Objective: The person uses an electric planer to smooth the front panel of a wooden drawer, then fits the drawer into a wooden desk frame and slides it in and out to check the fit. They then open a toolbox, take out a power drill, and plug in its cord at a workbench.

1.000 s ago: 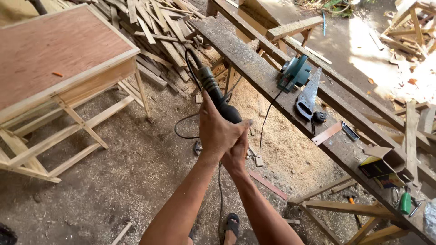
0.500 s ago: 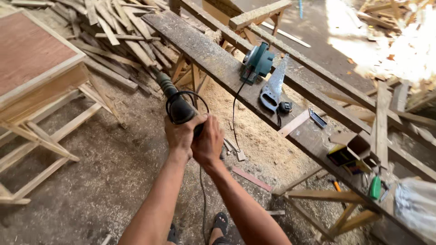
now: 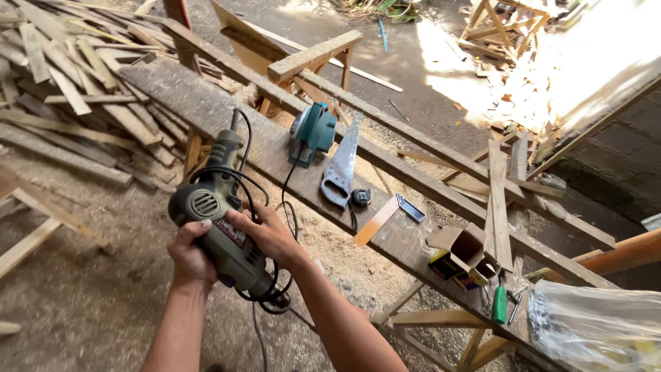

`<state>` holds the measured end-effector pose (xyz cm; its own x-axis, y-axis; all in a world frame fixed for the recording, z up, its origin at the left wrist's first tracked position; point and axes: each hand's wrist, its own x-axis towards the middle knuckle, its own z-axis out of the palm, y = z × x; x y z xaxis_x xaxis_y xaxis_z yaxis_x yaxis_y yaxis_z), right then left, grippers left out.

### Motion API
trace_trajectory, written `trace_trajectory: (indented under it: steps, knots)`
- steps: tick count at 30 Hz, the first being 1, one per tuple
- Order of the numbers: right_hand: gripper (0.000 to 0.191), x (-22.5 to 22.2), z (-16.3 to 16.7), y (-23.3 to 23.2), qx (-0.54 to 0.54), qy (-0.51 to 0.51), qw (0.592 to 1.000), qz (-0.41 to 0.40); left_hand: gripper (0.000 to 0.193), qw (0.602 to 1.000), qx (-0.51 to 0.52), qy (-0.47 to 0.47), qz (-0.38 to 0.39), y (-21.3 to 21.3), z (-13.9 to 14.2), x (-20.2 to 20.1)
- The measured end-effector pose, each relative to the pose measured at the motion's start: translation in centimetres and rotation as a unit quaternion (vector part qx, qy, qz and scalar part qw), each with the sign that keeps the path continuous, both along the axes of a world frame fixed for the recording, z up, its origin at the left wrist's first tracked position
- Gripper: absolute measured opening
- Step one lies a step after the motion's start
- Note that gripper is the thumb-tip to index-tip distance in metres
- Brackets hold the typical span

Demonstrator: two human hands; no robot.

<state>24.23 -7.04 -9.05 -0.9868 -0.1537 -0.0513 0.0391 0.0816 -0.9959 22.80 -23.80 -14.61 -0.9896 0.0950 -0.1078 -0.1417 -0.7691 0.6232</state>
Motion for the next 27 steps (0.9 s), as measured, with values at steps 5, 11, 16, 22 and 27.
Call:
trace_trajectory:
  steps: [5,11,16,22,27]
  knots:
    - [0.088,-4.0,-3.4,-0.1,0.23,0.174,0.952,-0.099,0.04,0.997,-0.035,-0.032,-0.056,0.8,-2.4,-5.1]
    - [0.07,-10.5,-6.3,-3.1,0.001,-0.051,0.98,-0.194,0.05,0.933,-0.349,-0.074,-0.045,-0.6,-1.3,-12.2]
    - [0.052,-15.0,-6.9,-6.7,-0.129,0.101,0.957,-0.239,0.069,0.816,-0.577,0.0,-0.02,-1.7,3.0,-15.9]
    - [0.036,-18.4,-4.3,-6.6,0.251,0.1,0.898,-0.347,0.065,0.82,-0.572,0.024,-0.02,-5.1,4.0,-21.1]
    - [0.03,-22.9,-2.9,-7.2,0.203,0.171,0.913,-0.309,0.056,0.796,-0.605,0.02,-0.025,-5.9,2.9,-24.3]
